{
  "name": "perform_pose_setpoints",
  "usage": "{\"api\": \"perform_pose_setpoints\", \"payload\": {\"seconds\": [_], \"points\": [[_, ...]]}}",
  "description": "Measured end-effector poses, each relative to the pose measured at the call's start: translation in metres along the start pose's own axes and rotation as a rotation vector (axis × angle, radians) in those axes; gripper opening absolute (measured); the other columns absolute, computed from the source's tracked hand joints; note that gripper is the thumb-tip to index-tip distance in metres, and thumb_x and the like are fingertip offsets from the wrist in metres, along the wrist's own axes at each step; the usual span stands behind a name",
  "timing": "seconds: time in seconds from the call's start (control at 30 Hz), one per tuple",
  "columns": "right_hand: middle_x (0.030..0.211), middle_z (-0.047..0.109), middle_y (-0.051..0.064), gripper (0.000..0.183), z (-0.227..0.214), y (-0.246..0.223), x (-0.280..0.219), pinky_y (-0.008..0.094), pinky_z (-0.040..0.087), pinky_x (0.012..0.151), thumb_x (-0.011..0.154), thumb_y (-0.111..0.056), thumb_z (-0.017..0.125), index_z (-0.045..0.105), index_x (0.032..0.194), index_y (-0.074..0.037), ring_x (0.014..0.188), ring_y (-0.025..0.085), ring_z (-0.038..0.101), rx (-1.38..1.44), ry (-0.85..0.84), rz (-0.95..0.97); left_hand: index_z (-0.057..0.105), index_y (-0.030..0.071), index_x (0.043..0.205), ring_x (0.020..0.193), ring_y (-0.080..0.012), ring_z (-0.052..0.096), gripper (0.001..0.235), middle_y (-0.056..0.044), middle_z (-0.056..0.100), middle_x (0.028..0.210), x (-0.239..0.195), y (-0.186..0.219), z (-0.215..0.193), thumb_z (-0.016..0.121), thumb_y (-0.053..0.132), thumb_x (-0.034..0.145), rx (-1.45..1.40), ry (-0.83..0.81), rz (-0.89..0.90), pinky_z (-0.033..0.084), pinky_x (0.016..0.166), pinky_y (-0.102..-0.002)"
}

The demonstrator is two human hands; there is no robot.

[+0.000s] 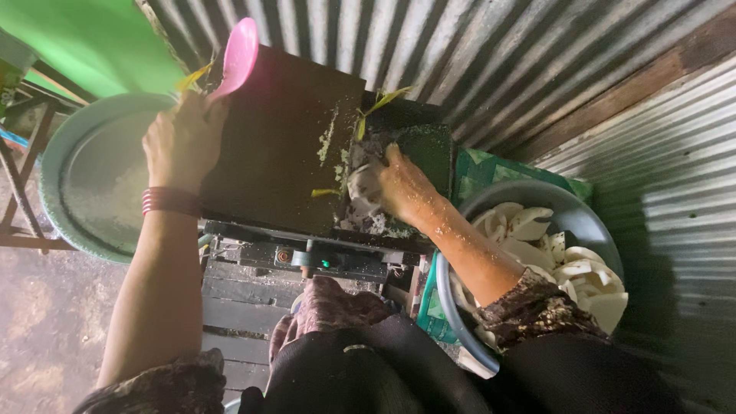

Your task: The person repeatedly places sliced white vegetable pieces onto a manual grater and pushes them through the blade to produce grated pulp. The person uses a pink plastic spoon to assist in guiding the material. Grated output accumulates on the grater surface and in a nearby metal bowl.

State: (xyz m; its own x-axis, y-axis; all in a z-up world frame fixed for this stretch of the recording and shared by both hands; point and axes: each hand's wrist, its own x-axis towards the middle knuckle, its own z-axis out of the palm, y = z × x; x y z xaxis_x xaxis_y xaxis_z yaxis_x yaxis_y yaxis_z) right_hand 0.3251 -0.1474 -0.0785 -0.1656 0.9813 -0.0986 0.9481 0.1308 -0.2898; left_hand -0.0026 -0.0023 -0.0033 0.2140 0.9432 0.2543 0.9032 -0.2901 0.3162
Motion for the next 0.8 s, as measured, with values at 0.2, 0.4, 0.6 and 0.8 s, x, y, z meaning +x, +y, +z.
{"api": "perform_pose_setpoints", "payload": {"seconds": [0.2,0.4,0.6,0.8], "points": [[0.116,0.063,0.026,0.028,0.002,-0.002,0.011,0.047,0.056,0.090,0.079,-0.023,0.079,0.076,0.091,0.002,0.101,0.041,0.068,0.027,-0.049,0.027,0.063,0.003,0.109,0.079,-0.0542,0.067,0.049,-0.031,0.068,0.082,0.002,0.002,-0.003,0.055,0.051,0.111,-0.002,-0.029,-0.031,0.052,0.070,-0.062],[0.112,0.065,0.026,0.026,-0.003,-0.007,0.017,0.048,0.056,0.087,0.076,-0.022,0.075,0.076,0.085,0.003,0.098,0.042,0.068,0.047,-0.055,-0.007,0.063,0.003,0.106,0.079,-0.0542,0.066,0.049,-0.031,0.069,0.084,0.003,0.004,-0.001,0.056,0.051,0.111,0.026,-0.030,-0.035,0.051,0.070,-0.062],[0.100,0.068,0.026,0.023,0.000,-0.001,0.024,0.049,0.056,0.086,0.073,-0.019,0.073,0.074,0.083,0.002,0.097,0.042,0.067,0.057,-0.063,-0.051,0.063,0.003,0.105,0.077,-0.0532,0.067,0.049,-0.030,0.069,0.082,0.007,0.002,-0.001,0.057,0.051,0.110,0.037,-0.038,-0.028,0.051,0.068,-0.062],[0.095,0.070,0.023,0.021,0.007,0.001,0.028,0.049,0.057,0.084,0.075,-0.019,0.072,0.073,0.078,0.002,0.094,0.041,0.068,0.045,-0.035,-0.111,0.063,0.004,0.105,0.078,-0.0520,0.067,0.046,-0.028,0.070,0.083,0.007,0.003,-0.001,0.057,0.049,0.110,0.012,-0.034,-0.024,0.052,0.070,-0.061]]}}
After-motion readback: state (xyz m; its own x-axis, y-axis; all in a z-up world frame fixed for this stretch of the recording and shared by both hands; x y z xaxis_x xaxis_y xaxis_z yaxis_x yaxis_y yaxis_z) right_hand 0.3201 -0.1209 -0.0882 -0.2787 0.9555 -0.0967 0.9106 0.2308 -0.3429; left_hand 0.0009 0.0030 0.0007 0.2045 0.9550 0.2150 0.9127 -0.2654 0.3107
